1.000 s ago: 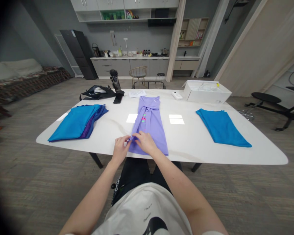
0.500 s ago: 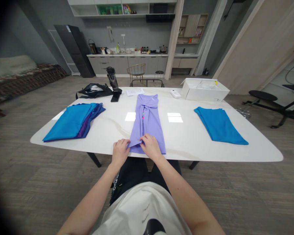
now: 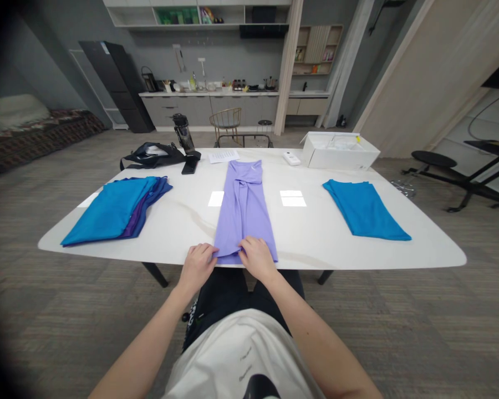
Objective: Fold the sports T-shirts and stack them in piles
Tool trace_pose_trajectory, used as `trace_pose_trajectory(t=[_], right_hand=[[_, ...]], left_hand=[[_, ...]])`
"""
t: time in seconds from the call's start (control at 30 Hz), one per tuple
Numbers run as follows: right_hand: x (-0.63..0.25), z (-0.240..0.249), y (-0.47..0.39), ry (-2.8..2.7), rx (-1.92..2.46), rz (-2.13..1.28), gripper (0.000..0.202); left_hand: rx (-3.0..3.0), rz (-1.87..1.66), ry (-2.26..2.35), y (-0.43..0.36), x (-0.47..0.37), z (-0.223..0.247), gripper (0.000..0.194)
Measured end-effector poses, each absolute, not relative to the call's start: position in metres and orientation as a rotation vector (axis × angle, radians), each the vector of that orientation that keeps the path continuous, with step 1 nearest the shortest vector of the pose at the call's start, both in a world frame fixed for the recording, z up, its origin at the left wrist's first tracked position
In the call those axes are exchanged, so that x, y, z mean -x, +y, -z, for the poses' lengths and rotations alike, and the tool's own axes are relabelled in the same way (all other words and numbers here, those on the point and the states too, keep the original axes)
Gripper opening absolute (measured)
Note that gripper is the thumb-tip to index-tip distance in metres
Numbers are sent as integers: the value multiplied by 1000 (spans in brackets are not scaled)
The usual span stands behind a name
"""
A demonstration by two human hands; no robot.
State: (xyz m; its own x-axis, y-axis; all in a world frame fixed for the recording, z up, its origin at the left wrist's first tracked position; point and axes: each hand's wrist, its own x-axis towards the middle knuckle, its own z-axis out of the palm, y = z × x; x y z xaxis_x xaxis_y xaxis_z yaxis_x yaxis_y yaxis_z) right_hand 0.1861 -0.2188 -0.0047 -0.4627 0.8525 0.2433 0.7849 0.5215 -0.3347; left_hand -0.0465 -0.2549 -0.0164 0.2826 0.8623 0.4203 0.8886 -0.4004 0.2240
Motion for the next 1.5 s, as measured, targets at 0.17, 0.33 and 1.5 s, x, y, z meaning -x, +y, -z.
trace_pose_trajectory(t=[0.17,0.33,1.5], right_hand=[[-194,4,-222,-2453,1381,-227,17],[-203,7,-225,-2402,1339,-195,22],[-215,-18,-148,-2306,1353,-740,17]], left_hand=[[2500,617,-1699,-255,47,11,22],[2624,541,-1603,-255,46,6,21],[2470,704,-2110,-80,-6,-17,30]])
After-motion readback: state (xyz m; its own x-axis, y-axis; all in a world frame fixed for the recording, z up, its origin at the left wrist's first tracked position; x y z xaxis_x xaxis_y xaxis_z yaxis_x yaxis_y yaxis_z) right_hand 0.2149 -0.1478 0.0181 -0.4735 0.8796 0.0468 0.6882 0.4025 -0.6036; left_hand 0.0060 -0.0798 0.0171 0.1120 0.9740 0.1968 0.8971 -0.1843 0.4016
